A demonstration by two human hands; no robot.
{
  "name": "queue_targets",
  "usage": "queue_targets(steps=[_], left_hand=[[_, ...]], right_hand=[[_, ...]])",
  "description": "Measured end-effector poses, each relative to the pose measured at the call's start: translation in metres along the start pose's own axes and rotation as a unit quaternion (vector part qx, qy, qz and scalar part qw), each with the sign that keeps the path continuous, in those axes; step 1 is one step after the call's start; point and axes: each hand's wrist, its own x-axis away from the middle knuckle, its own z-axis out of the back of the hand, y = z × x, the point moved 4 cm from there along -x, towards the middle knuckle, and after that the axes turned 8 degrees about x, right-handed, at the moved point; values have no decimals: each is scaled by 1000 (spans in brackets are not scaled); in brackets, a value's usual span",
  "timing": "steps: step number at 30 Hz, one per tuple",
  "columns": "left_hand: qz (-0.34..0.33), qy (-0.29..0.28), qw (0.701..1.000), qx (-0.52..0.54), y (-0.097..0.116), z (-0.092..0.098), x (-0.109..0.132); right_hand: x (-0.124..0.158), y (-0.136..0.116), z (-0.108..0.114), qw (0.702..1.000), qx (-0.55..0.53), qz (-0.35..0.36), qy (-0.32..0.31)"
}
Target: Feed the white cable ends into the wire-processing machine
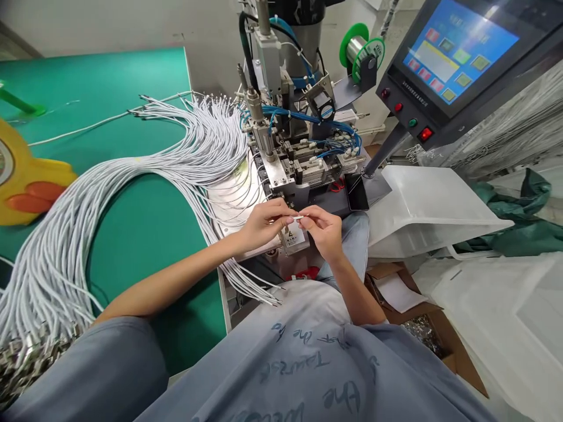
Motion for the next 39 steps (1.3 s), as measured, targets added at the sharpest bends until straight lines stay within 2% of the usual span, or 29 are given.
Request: queue_targets(steps=[5,10,14,16,20,22,29,31,35,37,39], left_hand=[[-13,-32,999,-7,6,0,-2],[17,-65,998,6,5,1,-1],[11,-92,996,4,5,1,-1],[1,-91,996,-3,6,1,-1],[0,-82,997,-5,6,0,-1],[-3,-89,996,-10,6,-1,-1],[-52,-121,988,-77,9,-1,1],[-51,-114,988,-88,9,-2,1],[-48,-57,994,-84,7,-3,4],[-50,-44,995,-80,7,-4,4],[-49,-44,993,-99,7,-4,4]], right_hand=[[-7,-12,1,998,42,45,4],[-17,-14,3,995,32,24,-96],[-24,-15,4,991,30,43,-121],[-23,-13,2,992,24,58,-110],[-16,-6,-2,997,-15,63,-43],[-13,-5,-4,997,-27,57,-41],[-24,-20,4,984,59,40,-162],[-26,-18,5,986,73,31,-144],[-17,-5,-2,998,42,15,-48],[-11,2,-8,1000,16,7,-8],[-7,2,-10,999,35,11,32]])
